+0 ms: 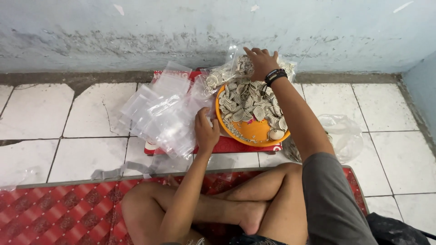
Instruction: The person is sitting on the floor and packaging small, wrapped items from an orange bowl into small plastic bags.
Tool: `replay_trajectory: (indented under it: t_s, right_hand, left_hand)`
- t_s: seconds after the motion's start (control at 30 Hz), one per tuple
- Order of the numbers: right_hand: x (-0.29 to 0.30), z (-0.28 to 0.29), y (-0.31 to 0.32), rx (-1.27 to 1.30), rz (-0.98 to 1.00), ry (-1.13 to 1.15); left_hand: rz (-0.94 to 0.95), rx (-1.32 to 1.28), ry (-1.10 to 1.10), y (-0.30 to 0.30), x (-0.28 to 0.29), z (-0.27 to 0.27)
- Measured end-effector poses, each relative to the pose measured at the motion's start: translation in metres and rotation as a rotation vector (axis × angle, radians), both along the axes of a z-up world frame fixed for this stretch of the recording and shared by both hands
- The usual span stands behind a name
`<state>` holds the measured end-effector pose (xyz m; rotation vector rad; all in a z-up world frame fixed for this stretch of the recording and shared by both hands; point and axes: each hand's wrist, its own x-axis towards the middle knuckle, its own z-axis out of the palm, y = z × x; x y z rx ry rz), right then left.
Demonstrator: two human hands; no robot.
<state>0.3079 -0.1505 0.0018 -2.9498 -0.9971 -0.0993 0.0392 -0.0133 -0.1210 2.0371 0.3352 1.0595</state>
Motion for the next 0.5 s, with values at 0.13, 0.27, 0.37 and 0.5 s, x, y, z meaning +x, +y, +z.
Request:
replay_trajectory:
  t_s: [0.13, 0.27, 0.37, 0.5]
  right_hand:
    - [-0.005, -0.003, -0.008, 0.055, 0.016, 0.005]
    - [-0.011, -0.008, -0.017, 0.151, 0.063, -0.036]
    - [-0.023, -0.008, -0.022, 0.228, 0.097, -0.024]
    - [-0.057, 0.012, -0.027, 0.257, 0.102, 0.026]
  left_hand:
    - [0.013, 0.011, 0.007, -0.001, -0.001, 0.000]
    - [0.011, 0.016, 0.016, 0.000, 0.000, -0.001]
    - [0.019, 0.031, 0.021, -0.001, 0.001, -0.003]
    - [0.020, 0.048, 0.042, -0.003, -0.002, 0.000]
